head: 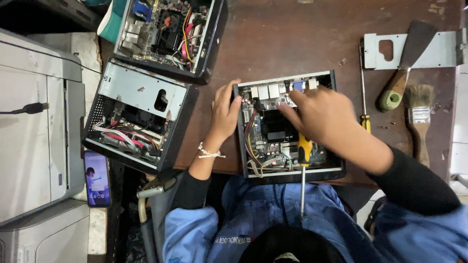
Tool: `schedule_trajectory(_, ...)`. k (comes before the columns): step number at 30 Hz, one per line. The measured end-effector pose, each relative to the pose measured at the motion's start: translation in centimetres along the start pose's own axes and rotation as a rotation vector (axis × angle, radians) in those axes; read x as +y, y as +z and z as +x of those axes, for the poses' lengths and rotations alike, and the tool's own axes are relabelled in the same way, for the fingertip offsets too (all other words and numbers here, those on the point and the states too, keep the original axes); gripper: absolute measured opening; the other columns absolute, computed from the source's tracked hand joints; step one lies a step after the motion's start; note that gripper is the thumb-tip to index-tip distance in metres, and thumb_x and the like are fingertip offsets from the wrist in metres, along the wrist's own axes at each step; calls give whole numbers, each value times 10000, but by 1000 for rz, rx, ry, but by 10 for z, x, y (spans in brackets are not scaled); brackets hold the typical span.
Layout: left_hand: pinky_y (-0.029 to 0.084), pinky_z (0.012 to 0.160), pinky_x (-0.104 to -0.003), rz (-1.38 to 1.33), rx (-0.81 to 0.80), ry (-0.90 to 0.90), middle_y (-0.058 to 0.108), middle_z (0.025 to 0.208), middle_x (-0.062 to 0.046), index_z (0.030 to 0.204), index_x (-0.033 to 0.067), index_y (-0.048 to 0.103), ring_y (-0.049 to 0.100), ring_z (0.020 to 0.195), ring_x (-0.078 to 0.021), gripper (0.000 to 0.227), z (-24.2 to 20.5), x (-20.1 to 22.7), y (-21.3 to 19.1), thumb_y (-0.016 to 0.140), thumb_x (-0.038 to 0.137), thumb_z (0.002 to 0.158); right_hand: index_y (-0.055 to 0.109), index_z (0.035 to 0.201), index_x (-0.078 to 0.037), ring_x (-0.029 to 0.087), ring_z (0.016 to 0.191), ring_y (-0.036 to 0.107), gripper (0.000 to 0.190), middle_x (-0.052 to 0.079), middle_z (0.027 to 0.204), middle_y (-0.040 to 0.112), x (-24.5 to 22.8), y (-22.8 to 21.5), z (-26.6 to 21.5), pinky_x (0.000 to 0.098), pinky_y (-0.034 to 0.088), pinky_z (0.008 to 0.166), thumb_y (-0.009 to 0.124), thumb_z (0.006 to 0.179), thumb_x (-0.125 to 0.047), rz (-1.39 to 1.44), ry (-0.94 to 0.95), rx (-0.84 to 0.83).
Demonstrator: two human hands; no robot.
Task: The person uses a screwdriver to secure screws into the motherboard inside a computer case. They then place a metal cover plate over the motherboard and fasten it with additional screws.
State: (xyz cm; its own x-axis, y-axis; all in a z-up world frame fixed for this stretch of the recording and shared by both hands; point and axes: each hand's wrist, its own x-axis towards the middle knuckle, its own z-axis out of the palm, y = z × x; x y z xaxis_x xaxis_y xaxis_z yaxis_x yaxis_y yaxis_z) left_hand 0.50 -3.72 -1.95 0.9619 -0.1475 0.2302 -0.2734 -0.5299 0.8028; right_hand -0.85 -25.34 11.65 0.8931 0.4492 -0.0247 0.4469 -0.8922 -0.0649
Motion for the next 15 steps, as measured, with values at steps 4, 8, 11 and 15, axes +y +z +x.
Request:
schedule_trajectory(4, 311, 901, -425, -34, 50, 43, 497, 1146, -123, 1189, 54, 442, 418, 1106, -311, 364, 19, -12, 13, 350, 268, 910, 404, 1240, -222, 322, 646, 656, 666, 130, 642, 643, -5, 3, -36, 389, 486, 486, 339, 737, -654, -115, 197, -444)
schedule_trajectory(8, 318, 880, -416, -4, 14, 53, 487, 1144, -74, 1210, 104, 436, 410, 1126, -258, 368, 40, -16, 19, 358, 293, 905, 73, 1369, -199, 424, 694, 607, 796, 217, 699, 620, -3, 29, -34, 460, 483, 586, 487, 730, -431, 410, 253, -424)
schedule_trajectory(11, 319, 904, -401, -114, 16, 129, 514, 1100, -105, 1170, 78, 474, 437, 1092, -272, 329, 59, -28, 29, 419, 235, 886, -28, 1351, -76, 415, 654, 573, 877, 261, 727, 592, 10, 40, -44, 444, 461, 606, 556, 700, -142, 917, 237, -143)
schedule_trajectory(15, 355, 886, -370, -278, 28, 212, 550, 1025, -138, 1125, 32, 509, 506, 1012, -282, 331, 68, -38, 31, 481, 219, 853, 363, 1211, 143, 453, 733, 522, 688, 325, 821, 502, 56, 17, -98, 469, 411, 614, 707, 688, -142, 715, 155, 685)
